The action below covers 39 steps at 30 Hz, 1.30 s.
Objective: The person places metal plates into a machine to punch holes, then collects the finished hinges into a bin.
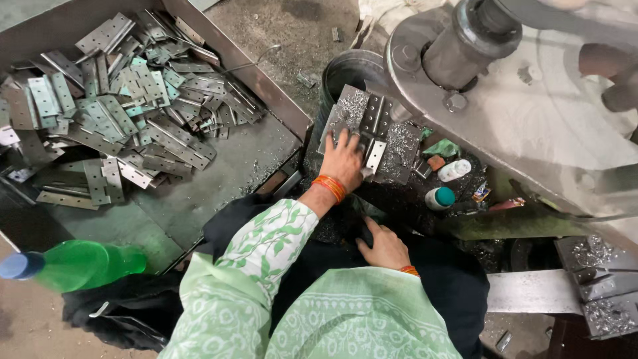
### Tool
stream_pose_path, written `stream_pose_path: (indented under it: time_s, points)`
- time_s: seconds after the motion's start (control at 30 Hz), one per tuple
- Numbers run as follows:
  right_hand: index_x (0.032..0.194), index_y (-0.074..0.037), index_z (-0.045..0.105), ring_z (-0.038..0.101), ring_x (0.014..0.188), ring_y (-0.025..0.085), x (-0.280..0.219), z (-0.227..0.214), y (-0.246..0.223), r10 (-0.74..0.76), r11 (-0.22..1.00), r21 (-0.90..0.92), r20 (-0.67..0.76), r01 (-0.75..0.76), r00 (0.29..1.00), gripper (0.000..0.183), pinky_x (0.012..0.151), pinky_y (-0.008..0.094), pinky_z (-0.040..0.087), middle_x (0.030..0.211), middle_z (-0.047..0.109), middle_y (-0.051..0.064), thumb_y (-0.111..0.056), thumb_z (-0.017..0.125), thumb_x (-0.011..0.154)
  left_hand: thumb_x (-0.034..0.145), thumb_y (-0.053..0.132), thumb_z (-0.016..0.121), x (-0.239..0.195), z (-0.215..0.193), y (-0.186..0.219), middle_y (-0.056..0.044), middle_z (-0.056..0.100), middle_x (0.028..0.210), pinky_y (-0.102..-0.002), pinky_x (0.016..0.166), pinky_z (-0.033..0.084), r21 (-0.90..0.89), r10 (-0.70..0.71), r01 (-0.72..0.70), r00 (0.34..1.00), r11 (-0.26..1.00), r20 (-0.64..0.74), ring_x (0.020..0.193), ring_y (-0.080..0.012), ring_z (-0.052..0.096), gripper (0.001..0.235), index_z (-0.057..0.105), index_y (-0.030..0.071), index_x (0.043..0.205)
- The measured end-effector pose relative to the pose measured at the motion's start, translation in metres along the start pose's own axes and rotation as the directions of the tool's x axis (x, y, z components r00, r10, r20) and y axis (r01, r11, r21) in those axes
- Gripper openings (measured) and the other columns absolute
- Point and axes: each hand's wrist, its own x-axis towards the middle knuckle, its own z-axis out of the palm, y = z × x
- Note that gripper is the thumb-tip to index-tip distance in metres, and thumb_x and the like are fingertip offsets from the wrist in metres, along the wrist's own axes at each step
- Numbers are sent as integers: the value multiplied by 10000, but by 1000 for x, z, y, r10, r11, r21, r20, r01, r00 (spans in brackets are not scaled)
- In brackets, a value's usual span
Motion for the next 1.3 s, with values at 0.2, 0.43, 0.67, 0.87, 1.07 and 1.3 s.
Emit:
stream_pose_path:
  time_s: [0.2,0.43,0.67,0.87,1.07,1.3]
  points:
    - [1485,-228,482,672,1070,424,-2,-1,1,3,1000,1,5,-3,1000,709,878,527,565,1202,677,211,-398,708,835,867,371,644,-6,3,12,-98,472,1501,-744,1132,194,111,79,-87,994,990,75,1474,-385,250,381,770,136,1140]
    - [1485,-225,478,670,1070,423,-3,-6,-4,-8,1000,13,2,8,1000,722,877,521,568,1216,671,207,-393,719,825,896,314,607,5,0,14,-82,472,1498,-794,1098,167,169,21,-41,992,985,123,1473,-402,229,329,767,182,1151]
    - [1486,-234,473,668,1086,419,-3,-2,-3,-10,1000,-7,-12,10,1000,720,892,516,563,1225,671,207,-388,721,828,918,277,593,17,14,5,-74,494,1488,-777,1120,176,92,7,-10,1000,996,30,1471,-375,271,300,780,161,1122]
    - [1540,-233,361,656,1095,431,2,41,22,62,997,50,-26,-61,998,875,908,519,552,1245,657,210,-318,784,779,927,265,578,28,28,0,-67,510,1482,-754,1135,196,39,6,-3,998,999,-62,1468,-362,297,298,785,140,1101]
    - [1558,-262,361,662,1137,411,-13,114,46,-2,961,267,-260,74,966,960,945,484,547,1271,680,198,-202,823,718,936,260,563,21,31,1,-63,524,1471,-723,1148,227,69,30,-27,998,997,-49,1465,-359,312,302,784,144,1107]
    - [1579,-200,295,645,1137,432,-1,64,34,88,995,42,12,-88,996,957,943,517,539,1263,653,224,-327,793,772,927,274,536,16,46,3,-43,554,1444,-708,1095,285,61,41,-33,990,998,-135,1408,-360,358,343,776,130,1126]
